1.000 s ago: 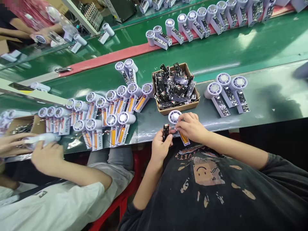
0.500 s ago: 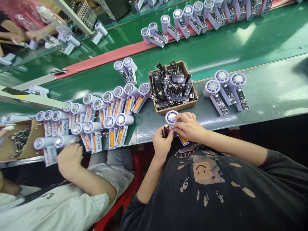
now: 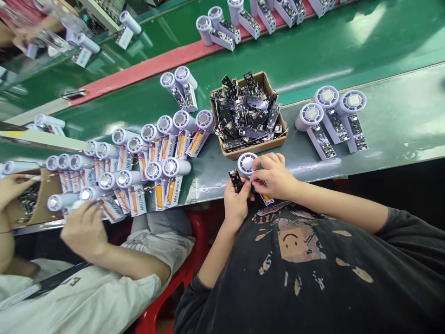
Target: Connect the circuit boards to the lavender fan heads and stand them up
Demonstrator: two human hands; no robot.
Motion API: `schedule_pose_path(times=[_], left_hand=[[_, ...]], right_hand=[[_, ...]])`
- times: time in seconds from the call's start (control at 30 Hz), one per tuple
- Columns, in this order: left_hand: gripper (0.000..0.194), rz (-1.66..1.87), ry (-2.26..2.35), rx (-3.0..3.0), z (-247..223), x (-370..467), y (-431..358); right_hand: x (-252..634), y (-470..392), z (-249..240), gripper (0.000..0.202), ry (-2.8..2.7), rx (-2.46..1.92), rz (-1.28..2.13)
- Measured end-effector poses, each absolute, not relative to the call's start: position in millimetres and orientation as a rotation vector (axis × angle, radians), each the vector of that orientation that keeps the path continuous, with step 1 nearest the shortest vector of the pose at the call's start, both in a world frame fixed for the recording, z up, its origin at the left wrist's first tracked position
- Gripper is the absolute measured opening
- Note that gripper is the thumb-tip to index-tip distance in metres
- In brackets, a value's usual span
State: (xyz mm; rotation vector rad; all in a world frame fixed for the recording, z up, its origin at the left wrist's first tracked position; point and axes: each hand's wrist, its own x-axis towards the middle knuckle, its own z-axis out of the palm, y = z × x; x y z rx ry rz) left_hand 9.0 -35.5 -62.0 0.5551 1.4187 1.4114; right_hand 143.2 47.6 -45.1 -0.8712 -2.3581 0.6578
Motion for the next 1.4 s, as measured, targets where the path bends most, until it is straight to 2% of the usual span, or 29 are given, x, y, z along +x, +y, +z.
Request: schedule_pose_path(times=[0.23,0.4,0.57,0.73,1.17,1.4], left_hand=[[0.049,1.444,1.356,0.584,-55,3,-57],[0.066,1.155,1.487,0.785,-48,-4,-70],[0.044,0.965,1.621,0.982,-40,-3,-68],[0.041,0.865,1.670,1.144,-32,-1,-63],[0.043,0.924,1.683,1.220,-31,7,-61],[0.045,0.950,1.752,1.303,-38,15,-63]], right_hand=[[143,46,-48,0.007,-2.227,-0.938,0.753],[143,45,-48,0.010,-2.270,-0.907,0.625],[140,44,-49,0.017,-2.238,-0.780,0.360],[140,44,-48,0.017,-2.262,-0.769,0.342],[140,39,-44,0.024,-2.312,-0.791,0.194],[138,35,-43,0.024,-2.342,-0.850,0.234]])
